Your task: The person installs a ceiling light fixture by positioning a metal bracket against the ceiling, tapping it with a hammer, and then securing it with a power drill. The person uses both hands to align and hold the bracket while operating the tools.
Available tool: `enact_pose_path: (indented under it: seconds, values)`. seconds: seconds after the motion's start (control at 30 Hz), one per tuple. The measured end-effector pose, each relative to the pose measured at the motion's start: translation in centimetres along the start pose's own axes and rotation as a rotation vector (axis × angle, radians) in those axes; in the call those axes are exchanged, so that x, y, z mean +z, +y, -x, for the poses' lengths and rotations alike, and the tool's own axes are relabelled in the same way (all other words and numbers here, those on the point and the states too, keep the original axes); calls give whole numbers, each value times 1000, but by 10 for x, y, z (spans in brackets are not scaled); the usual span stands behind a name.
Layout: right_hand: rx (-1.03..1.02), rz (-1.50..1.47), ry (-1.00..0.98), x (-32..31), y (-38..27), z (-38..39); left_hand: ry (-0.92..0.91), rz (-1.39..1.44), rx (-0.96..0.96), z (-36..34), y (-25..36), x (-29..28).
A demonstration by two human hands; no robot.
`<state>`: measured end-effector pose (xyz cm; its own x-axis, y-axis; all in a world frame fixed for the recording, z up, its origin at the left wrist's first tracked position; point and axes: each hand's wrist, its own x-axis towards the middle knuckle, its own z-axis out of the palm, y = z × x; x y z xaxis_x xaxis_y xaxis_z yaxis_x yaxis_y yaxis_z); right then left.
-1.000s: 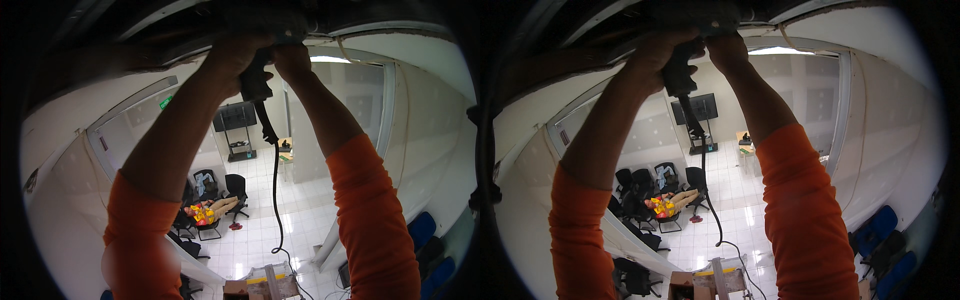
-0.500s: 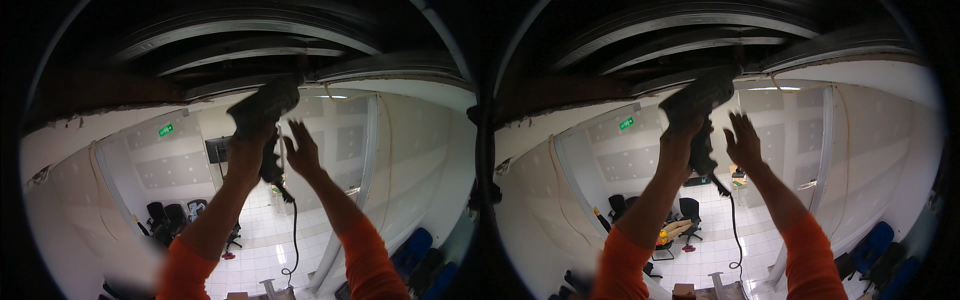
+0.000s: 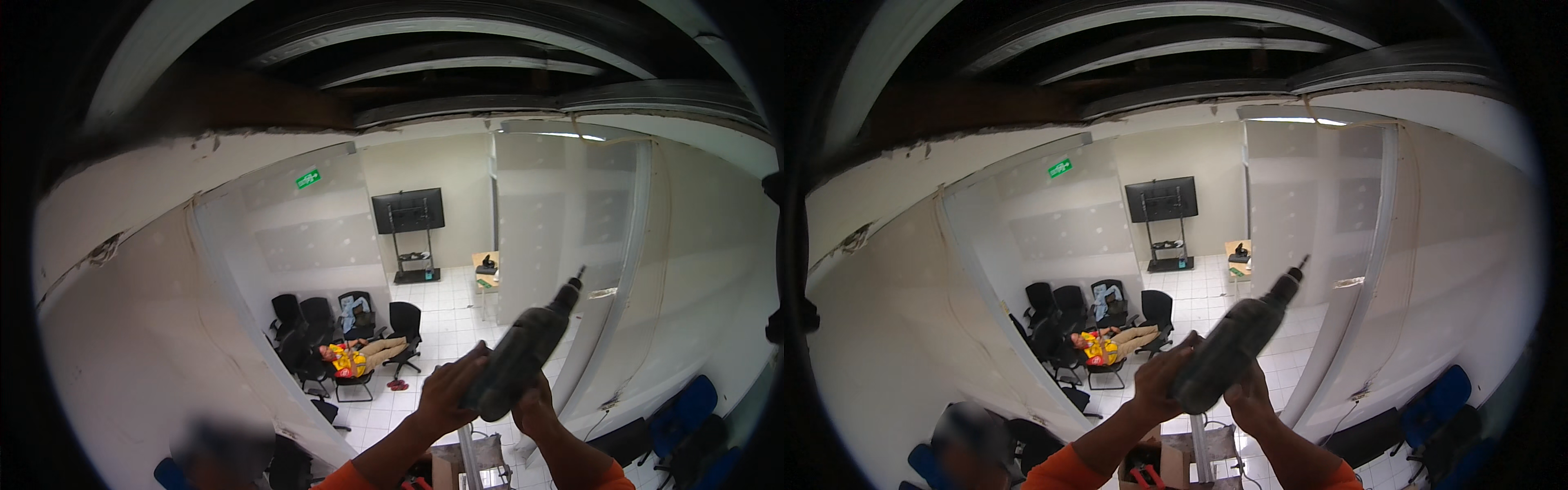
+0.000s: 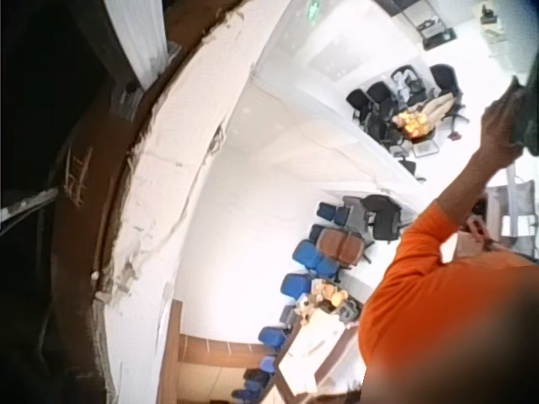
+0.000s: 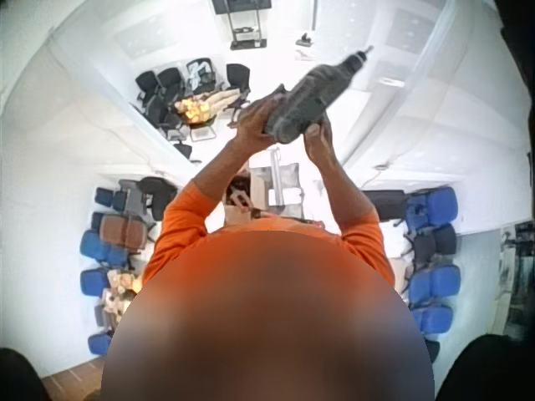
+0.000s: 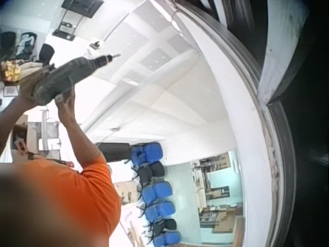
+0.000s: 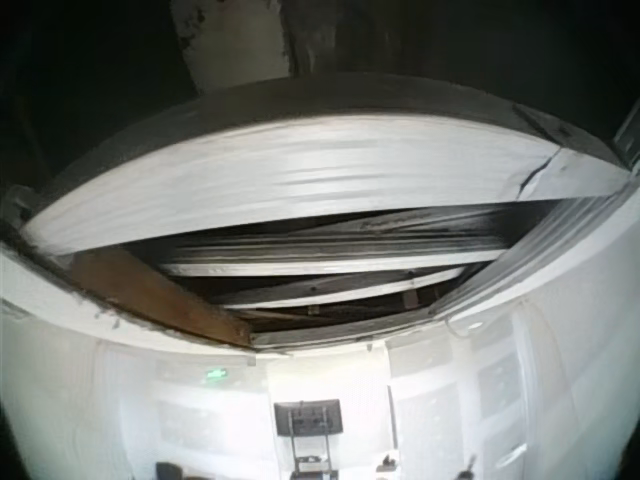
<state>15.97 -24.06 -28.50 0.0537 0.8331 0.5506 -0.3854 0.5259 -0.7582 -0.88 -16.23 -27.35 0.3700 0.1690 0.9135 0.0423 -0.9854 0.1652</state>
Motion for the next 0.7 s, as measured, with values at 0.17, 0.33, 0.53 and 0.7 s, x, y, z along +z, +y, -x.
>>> enact_pose_path:
  seconds: [0.17,0.33,0.53,0.7]
  values:
    - [34,-182,76,12,-2,36,17,-98,130,8,24,5]
    - [-2,-250,188,20,-9,56,-33,-93,97,17,46,5]
    - [1,-199,71,17,-13,71,-169,-21,5,40,66,0]
    - [-15,-137,-103,17,-5,73,-256,200,-133,55,79,-20]
